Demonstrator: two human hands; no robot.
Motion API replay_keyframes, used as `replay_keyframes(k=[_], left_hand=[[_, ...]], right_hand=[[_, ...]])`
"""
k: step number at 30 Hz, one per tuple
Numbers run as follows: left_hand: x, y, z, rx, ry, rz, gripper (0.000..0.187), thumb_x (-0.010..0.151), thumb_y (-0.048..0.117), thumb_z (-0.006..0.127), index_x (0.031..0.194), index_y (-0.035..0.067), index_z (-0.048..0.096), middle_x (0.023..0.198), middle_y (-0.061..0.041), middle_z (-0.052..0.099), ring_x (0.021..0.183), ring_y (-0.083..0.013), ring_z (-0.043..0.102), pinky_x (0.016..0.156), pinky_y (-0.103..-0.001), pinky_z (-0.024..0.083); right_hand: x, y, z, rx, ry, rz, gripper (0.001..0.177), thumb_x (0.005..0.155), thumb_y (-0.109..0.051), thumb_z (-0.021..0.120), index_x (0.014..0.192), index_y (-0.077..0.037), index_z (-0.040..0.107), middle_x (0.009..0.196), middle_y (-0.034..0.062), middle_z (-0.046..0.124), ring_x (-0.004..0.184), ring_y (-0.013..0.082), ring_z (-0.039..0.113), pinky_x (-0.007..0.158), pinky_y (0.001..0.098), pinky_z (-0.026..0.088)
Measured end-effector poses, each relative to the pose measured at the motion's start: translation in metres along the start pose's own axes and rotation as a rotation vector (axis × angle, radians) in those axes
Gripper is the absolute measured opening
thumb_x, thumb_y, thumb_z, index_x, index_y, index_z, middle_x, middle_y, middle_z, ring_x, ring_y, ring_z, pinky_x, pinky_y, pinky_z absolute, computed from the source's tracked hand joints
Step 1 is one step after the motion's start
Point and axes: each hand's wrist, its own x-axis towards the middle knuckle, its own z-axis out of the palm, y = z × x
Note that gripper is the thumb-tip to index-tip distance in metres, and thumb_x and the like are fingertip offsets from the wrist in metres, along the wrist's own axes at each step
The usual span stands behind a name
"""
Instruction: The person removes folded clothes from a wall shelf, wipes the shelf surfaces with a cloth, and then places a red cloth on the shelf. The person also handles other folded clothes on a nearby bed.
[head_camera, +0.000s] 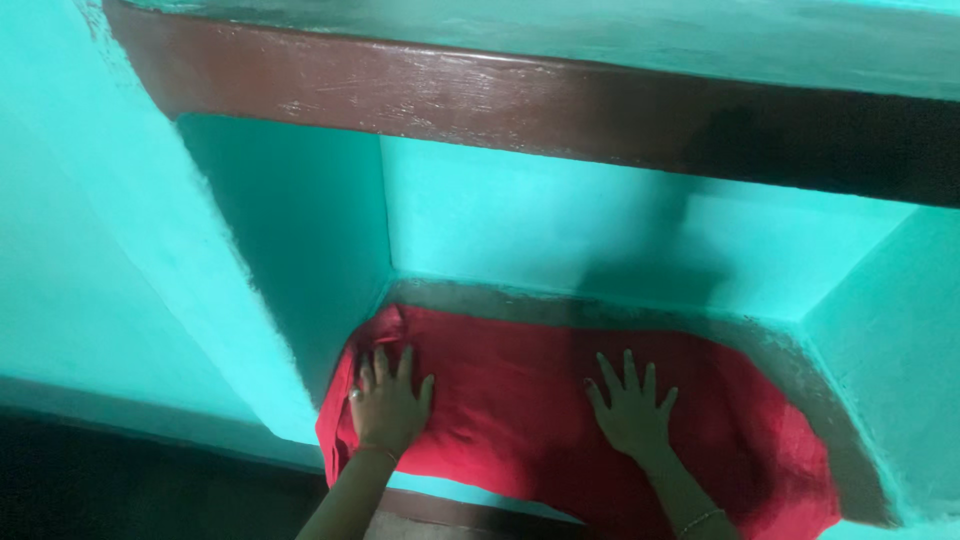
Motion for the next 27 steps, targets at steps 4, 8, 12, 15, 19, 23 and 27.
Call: replay_keyframes(k=[4,8,12,15,19,23,27], left_hand=[[0.017,-0.017,-0.009,-0.182,-0.196,-0.069,0.078,0.094,0.065,0.043,0.159,0.025,0.028,0.169,-0.013,0.016,0.148,-0.0305,0.03,0.111,-0.05,0.041],[0.042,-0.024,0.042,-0.252,-0.01,0.05,0.069,0.099,0.058,0.04,0.158,0.022,0.035,0.166,-0.016,0.023,0.149,-0.0351,0.029,0.115,-0.05,0.038],[0.073,-0.035,0.077,-0.253,0.094,0.108,0.054,0.103,0.04,0.044,0.151,0.015,0.043,0.167,-0.018,0.025,0.146,-0.0387,0.037,0.11,-0.05,0.045],[0.091,-0.039,0.069,-0.175,0.104,0.068,0.045,0.099,0.022,0.05,0.143,0.016,0.05,0.172,-0.017,0.026,0.14,-0.036,0.049,0.102,-0.047,0.055],[0.107,-0.028,0.051,0.114,0.126,0.091,0.054,0.092,0.014,0.057,0.145,0.016,0.047,0.153,-0.017,0.04,0.129,-0.0361,0.057,0.088,-0.048,0.061],[0.123,-0.026,0.041,0.199,0.07,0.07,0.066,0.095,0.011,0.057,0.159,0.007,0.041,0.131,-0.02,0.056,0.102,-0.0372,0.072,0.073,-0.044,0.065],[0.138,-0.022,0.034,0.048,0.165,0.025,0.034,0.091,0.007,0.059,0.125,0.004,0.058,0.138,-0.019,0.052,0.085,-0.0349,0.076,0.065,-0.041,0.065]], right_hand=[[0.022,0.01,-0.005,0.002,-0.029,0.054,0.08,0.094,-0.076,0.029,0.162,-0.042,0.005,0.172,0.0053,-0.002,0.155,0.0428,0.003,0.112,0.0786,0.008],[0.043,0.027,0.011,0.021,0.042,0.053,0.081,0.093,-0.075,0.029,0.163,-0.041,0.006,0.173,0.0026,0.0,0.156,0.038,0.006,0.113,0.0772,0.009],[0.069,0.052,0.031,0.067,0.08,0.044,0.074,0.097,-0.07,0.027,0.162,-0.04,0.009,0.173,-0.0016,0.004,0.156,0.0309,0.009,0.116,0.0755,0.008],[0.087,0.063,0.048,0.213,0.263,0.126,0.071,0.098,-0.062,0.04,0.159,-0.028,0.028,0.165,0.0007,0.029,0.152,0.028,0.024,0.118,0.0729,0.013],[0.094,0.078,0.038,0.183,0.436,0.101,0.055,0.094,-0.048,0.057,0.144,-0.026,0.057,0.149,0.0062,0.052,0.138,0.0306,0.049,0.109,0.0656,0.037],[0.1,0.074,0.021,0.279,0.487,-0.004,0.037,0.092,-0.04,0.061,0.125,-0.023,0.069,0.137,0.0128,0.059,0.123,0.0328,0.06,0.097,0.0547,0.053],[0.112,0.078,0.02,0.302,0.379,0.043,0.036,0.095,-0.036,0.06,0.123,-0.015,0.067,0.13,0.0166,0.063,0.116,0.0367,0.064,0.094,0.0512,0.056]])
